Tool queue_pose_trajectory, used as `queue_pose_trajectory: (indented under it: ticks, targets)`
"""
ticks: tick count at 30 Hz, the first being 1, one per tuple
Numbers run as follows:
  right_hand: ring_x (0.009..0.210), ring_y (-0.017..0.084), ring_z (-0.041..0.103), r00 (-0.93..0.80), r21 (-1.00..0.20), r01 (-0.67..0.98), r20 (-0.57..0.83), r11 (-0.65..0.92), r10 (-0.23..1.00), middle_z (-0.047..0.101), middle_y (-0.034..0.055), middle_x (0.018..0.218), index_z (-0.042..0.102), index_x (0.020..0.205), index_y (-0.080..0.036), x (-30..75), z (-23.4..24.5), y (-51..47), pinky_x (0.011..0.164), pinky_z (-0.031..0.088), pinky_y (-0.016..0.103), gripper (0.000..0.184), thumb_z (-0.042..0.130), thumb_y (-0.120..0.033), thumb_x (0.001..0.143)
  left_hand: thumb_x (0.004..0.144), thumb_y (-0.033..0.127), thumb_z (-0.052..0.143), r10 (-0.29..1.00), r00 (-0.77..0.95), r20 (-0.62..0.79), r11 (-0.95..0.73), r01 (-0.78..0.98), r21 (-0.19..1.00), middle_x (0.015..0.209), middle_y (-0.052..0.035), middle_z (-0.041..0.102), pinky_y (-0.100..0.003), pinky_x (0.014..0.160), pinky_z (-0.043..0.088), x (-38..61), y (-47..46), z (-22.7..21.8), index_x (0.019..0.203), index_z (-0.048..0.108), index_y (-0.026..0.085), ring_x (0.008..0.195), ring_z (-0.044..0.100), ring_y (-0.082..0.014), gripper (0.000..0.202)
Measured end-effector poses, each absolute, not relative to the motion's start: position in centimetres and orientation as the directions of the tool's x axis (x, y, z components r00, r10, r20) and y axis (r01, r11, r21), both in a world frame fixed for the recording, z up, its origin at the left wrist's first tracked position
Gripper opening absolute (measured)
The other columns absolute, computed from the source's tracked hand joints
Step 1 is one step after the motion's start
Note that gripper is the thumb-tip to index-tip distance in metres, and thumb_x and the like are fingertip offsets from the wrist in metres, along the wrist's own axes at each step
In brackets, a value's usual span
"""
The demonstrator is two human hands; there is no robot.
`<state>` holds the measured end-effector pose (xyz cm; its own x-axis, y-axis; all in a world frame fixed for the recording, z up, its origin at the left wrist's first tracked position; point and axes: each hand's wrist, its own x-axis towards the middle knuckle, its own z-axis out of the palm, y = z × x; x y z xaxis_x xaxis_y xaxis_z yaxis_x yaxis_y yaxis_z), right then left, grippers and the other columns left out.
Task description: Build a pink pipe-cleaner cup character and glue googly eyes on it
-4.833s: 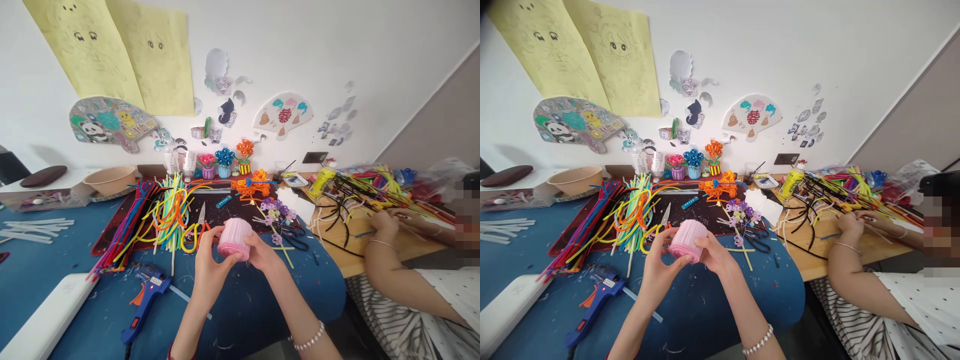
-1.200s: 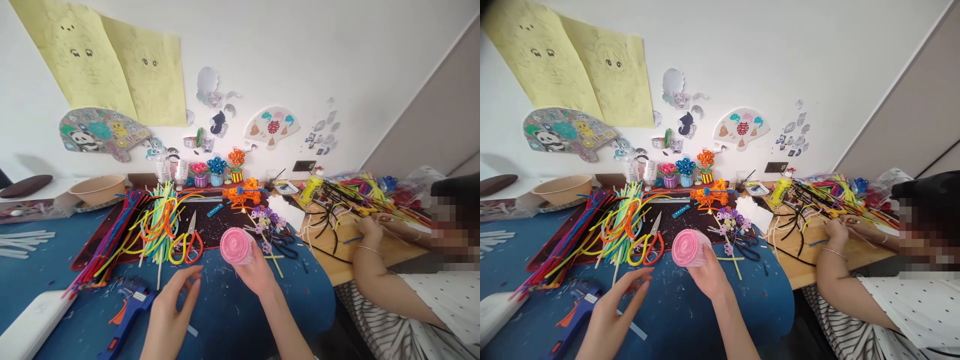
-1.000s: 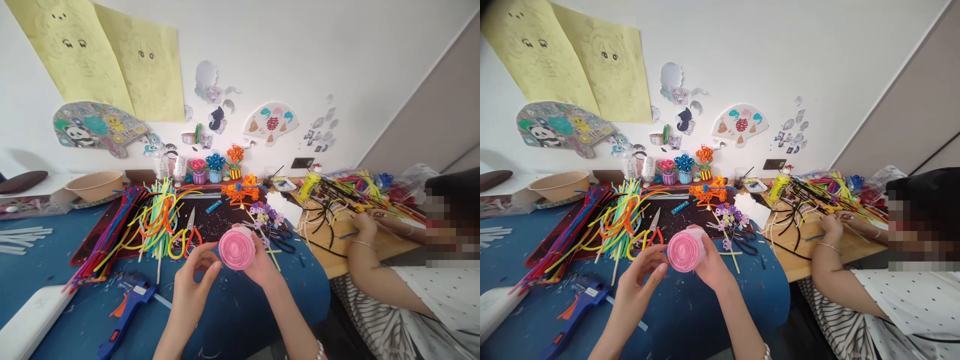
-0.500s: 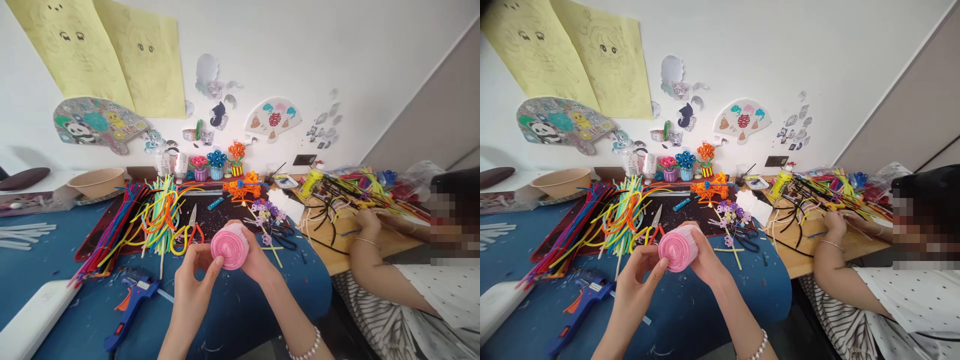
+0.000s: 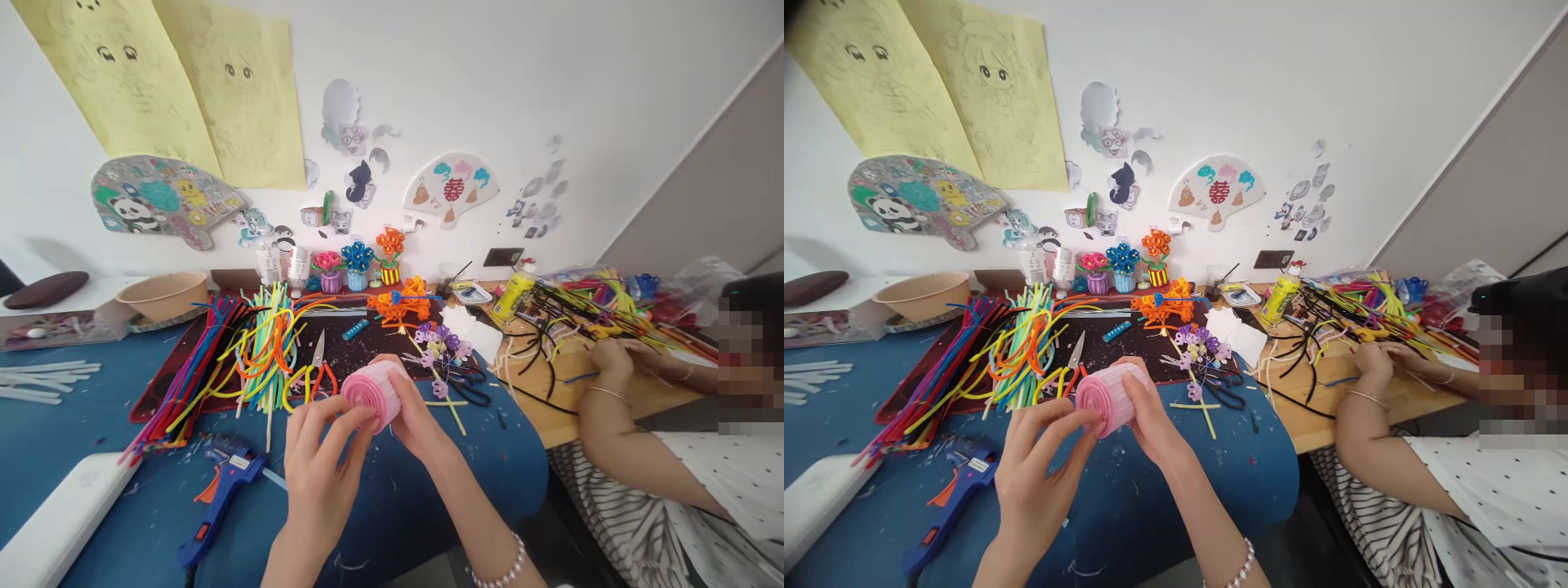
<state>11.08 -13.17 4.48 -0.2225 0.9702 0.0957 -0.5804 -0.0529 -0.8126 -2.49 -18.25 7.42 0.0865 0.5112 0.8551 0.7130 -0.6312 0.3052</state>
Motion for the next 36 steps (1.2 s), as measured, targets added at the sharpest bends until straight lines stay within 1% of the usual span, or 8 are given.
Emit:
queue_pose_trajectory:
  ticks: [2, 8, 15, 19, 22, 30, 33, 36]
  targets:
    - [0.075, 0.016, 0.058, -0.224, -0.812, -0.581, 0.103, -0.048, 0.969, 0.063, 0.0005, 0.09, 0.056, 0.102, -0.025, 11.0, 4.6, -13.2, 0.068, 0.046, 0.025, 0.026, 0.059, -0.046, 0.089, 0.082, 0.002, 0.066, 0.512, 0.125, 0.85, -0.645, 0.71, 0.284, 0.092, -0.0041, 0.061, -0.031, 0.074, 0.044, -2.5, -18.3, 7.7, 0.092, 0.064, 0.02, 0.082, 0.053, -0.0163, 0.02]
    - [0.075, 0.015, 0.058, -0.229, -0.819, -0.573, 0.12, -0.034, 0.966, 0.062, 0.0003, 0.09, 0.056, 0.102, -0.024, 10.9, 4.8, -13.2, 0.068, 0.046, 0.025, 0.027, 0.059, -0.048, 0.089, 0.084, 0.004, 0.064, 0.55, 0.149, 0.822, -0.631, 0.719, 0.292, 0.09, -0.0045, 0.063, -0.032, 0.074, 0.041, -2.8, -18.1, 7.8, 0.09, 0.063, 0.019, 0.082, 0.054, -0.0176, 0.016]
    - [0.073, 0.016, 0.057, -0.241, -0.834, -0.548, 0.089, -0.06, 0.966, 0.062, 0.0004, 0.088, 0.055, 0.103, -0.024, 10.8, 5.5, -13.3, 0.064, 0.046, 0.025, 0.03, 0.06, -0.049, 0.087, 0.086, 0.007, 0.063, 0.59, 0.226, 0.775, -0.616, 0.747, 0.251, 0.092, -0.005, 0.064, -0.033, 0.075, 0.039, -3.5, -18.2, 7.8, 0.093, 0.061, 0.02, 0.083, 0.055, -0.0186, 0.014]
    - [0.074, 0.016, 0.058, -0.239, -0.835, -0.547, 0.086, -0.061, 0.967, 0.062, 0.0007, 0.089, 0.054, 0.103, -0.024, 10.7, 5.5, -13.3, 0.066, 0.047, 0.027, 0.031, 0.061, -0.05, 0.087, 0.086, 0.008, 0.062, 0.579, 0.242, 0.778, -0.606, 0.767, 0.212, 0.091, -0.0051, 0.065, -0.033, 0.076, 0.038, -3.6, -18.3, 7.8, 0.091, 0.059, 0.019, 0.082, 0.055, -0.0187, 0.013]
    - [0.074, 0.017, 0.058, -0.228, -0.834, -0.548, 0.081, -0.059, 0.97, 0.062, 0.0005, 0.089, 0.054, 0.102, -0.024, 10.7, 5.4, -13.3, 0.065, 0.047, 0.027, 0.031, 0.061, -0.05, 0.086, 0.086, 0.008, 0.062, 0.566, 0.25, 0.786, -0.601, 0.778, 0.185, 0.091, -0.0051, 0.066, -0.033, 0.077, 0.038, -3.5, -18.3, 7.9, 0.091, 0.059, 0.019, 0.083, 0.057, -0.0187, 0.012]
    - [0.074, 0.016, 0.059, -0.211, -0.823, -0.565, 0.069, -0.064, 0.975, 0.063, 0.0003, 0.089, 0.056, 0.101, -0.024, 10.6, 5.4, -13.4, 0.066, 0.047, 0.026, 0.027, 0.06, -0.048, 0.088, 0.088, 0.011, 0.059, 0.56, 0.252, 0.789, -0.594, 0.786, 0.17, 0.09, -0.0031, 0.068, -0.033, 0.076, 0.039, -3.7, -18.4, 8.0, 0.091, 0.06, 0.022, 0.08, 0.06, -0.0177, 0.011]
    - [0.074, 0.016, 0.059, -0.209, -0.827, -0.559, 0.067, -0.063, 0.976, 0.064, 0.0002, 0.089, 0.056, 0.101, -0.025, 10.7, 5.3, -13.4, 0.066, 0.047, 0.026, 0.027, 0.061, -0.048, 0.087, 0.088, 0.012, 0.061, 0.547, 0.236, 0.803, -0.591, 0.788, 0.171, 0.089, -0.0031, 0.068, -0.033, 0.075, 0.038, -3.9, -18.3, 8.0, 0.092, 0.06, 0.022, 0.079, 0.059, -0.0175, 0.011]
    - [0.076, 0.017, 0.06, -0.217, -0.83, -0.554, 0.069, -0.065, 0.974, 0.064, 0.0008, 0.09, 0.056, 0.102, -0.025, 10.7, 5.3, -13.4, 0.069, 0.048, 0.027, 0.028, 0.061, -0.048, 0.087, 0.088, 0.011, 0.061, 0.536, 0.245, 0.808, -0.599, 0.785, 0.159, 0.089, -0.003, 0.068, -0.033, 0.075, 0.038, -3.8, -18.1, 8.0, 0.094, 0.06, 0.022, 0.079, 0.059, -0.0173, 0.012]
